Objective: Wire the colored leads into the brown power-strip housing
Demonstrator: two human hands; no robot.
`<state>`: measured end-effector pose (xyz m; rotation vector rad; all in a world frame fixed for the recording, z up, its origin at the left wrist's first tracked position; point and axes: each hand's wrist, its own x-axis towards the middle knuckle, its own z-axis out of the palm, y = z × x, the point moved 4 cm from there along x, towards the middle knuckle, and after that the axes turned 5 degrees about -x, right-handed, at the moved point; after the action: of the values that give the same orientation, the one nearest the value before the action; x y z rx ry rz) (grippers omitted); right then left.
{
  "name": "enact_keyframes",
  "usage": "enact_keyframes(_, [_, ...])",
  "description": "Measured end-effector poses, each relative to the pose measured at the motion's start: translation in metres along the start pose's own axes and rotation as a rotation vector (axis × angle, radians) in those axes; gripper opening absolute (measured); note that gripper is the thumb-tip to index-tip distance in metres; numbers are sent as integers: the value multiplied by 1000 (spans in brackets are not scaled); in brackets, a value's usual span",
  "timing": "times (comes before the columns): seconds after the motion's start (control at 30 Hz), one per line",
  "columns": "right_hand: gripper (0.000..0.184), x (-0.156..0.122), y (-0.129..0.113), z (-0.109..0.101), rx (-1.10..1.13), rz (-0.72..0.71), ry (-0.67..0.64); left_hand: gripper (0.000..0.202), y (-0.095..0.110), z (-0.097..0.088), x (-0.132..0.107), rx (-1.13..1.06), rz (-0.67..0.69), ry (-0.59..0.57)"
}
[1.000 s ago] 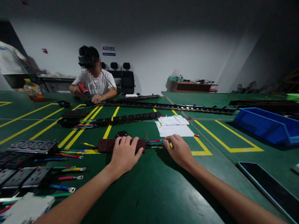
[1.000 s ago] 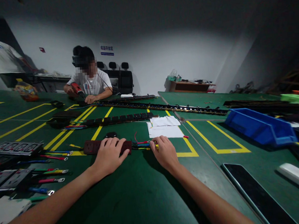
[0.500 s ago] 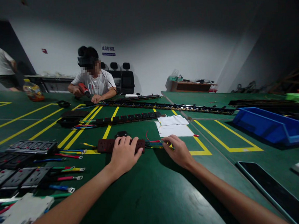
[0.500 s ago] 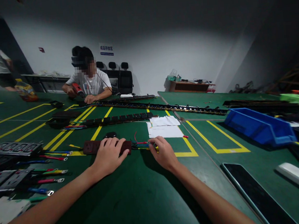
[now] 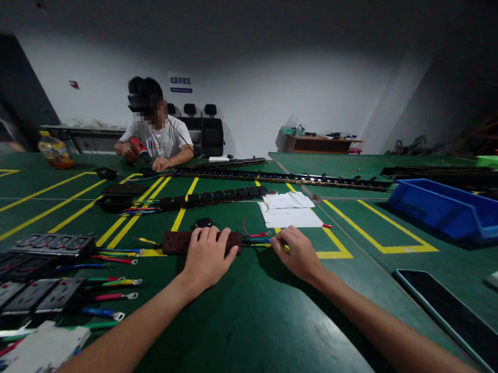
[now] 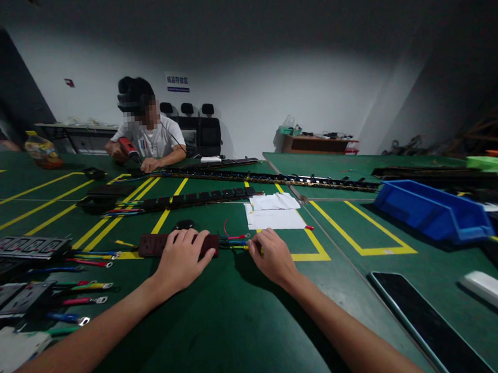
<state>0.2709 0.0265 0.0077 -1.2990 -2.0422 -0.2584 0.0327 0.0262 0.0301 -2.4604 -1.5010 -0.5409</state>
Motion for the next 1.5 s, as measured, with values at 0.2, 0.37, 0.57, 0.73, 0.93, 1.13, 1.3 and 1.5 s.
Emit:
enact_keyframes(0.2, [23,0,7,2,-33,145,25,49,0,-1,0,-9,-1,3])
enact_keyframes(0.37, [29,0,3,6,-35,44,-47,48,0,-2,0,-20,0,-1])
enact_keyframes(0.57, [30,1,0,10,-140,23,-178,49,0,-3,1,-19,5,-6])
enact_keyframes(0.73, [22,1,4,2,-155,85,-39,49,0,-3,0,-39,4,-3])
enact_keyframes(0.93, [35,1,4,4,-167,64,-103,49,-1,-1,0,-39,5,3])
enact_keyframes(1.13, [27,0,3,-1,-148,78,-3,47,0,-2,0,-24,6,7])
enact_keyframes(1.3, [27,-1,2,7,-155,45,-101,48,0,-2,0,-14,0,-9])
enact_keyframes(1.5, [22,1,2,0,-160,87,-13,49,0,-1,0,-16,4,-1])
